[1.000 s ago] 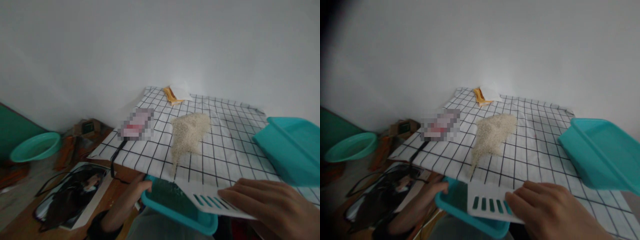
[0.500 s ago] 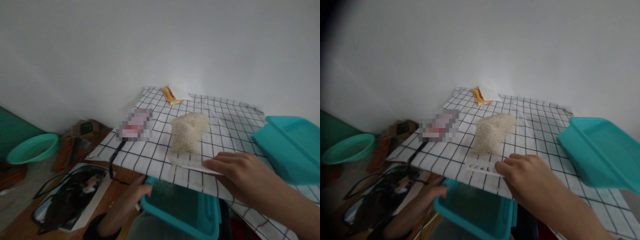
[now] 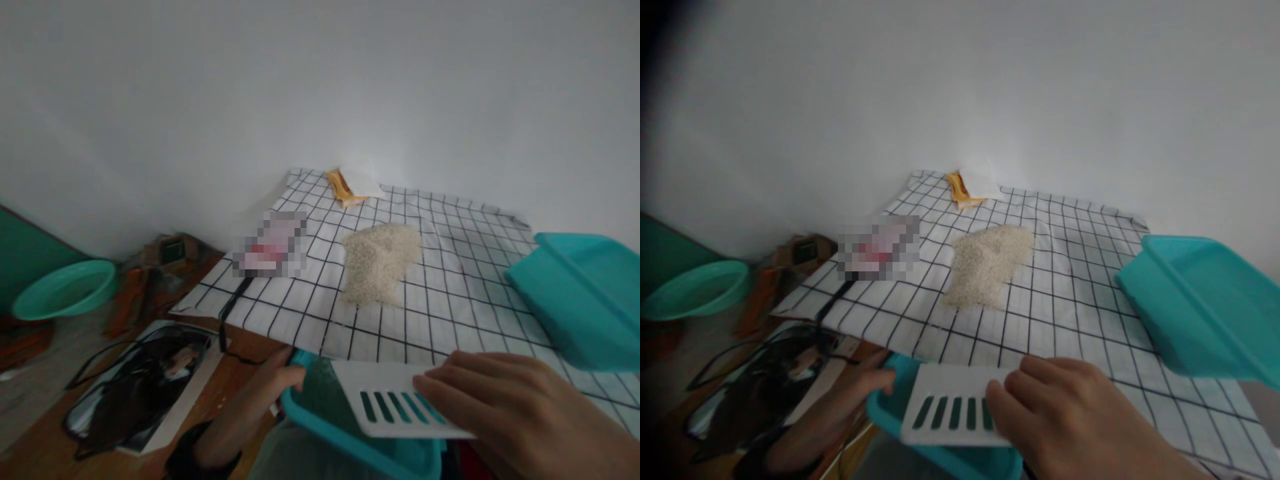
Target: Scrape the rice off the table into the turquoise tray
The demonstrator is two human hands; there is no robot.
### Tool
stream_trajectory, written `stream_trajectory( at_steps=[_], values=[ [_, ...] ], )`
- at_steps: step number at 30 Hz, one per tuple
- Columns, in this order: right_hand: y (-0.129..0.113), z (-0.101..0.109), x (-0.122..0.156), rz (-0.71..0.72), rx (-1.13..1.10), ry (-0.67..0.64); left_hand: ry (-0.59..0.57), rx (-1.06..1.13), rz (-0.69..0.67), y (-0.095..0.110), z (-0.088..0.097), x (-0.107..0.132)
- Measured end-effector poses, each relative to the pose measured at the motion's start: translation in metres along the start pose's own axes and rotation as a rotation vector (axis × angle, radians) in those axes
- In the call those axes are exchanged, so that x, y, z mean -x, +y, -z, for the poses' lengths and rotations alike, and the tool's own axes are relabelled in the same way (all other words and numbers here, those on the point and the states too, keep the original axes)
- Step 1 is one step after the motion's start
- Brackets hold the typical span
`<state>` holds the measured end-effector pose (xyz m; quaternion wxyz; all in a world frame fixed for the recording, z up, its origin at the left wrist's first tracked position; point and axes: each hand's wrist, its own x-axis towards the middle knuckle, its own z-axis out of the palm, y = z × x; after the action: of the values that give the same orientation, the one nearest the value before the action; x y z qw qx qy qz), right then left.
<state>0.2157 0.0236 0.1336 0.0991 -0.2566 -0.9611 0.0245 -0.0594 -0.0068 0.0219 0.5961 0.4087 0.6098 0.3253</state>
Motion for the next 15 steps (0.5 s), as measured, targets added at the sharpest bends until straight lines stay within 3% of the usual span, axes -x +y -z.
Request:
stream_trajectory(
  at_steps=[4,7,12,15],
  values=[
    [0.004,0.007,0.005,0.008,0.054,0.06,0.009,-0.034,0.005,-0.007,-0.001,-0.006],
    [0.016,0.007,0.017,-0.019,0.116,0.087,0.005,-0.029,0.034,0.0,-0.002,-0.005],
    [0.038,-0.005,0.064,-0.176,0.264,-0.006,0.046,-0.049,0.05,0.022,-0.005,0.005],
    [0.043,-0.013,0.092,-0.201,0.26,0.047,0.03,-0.045,0.112,0.019,-0.009,0.002]
  ],
)
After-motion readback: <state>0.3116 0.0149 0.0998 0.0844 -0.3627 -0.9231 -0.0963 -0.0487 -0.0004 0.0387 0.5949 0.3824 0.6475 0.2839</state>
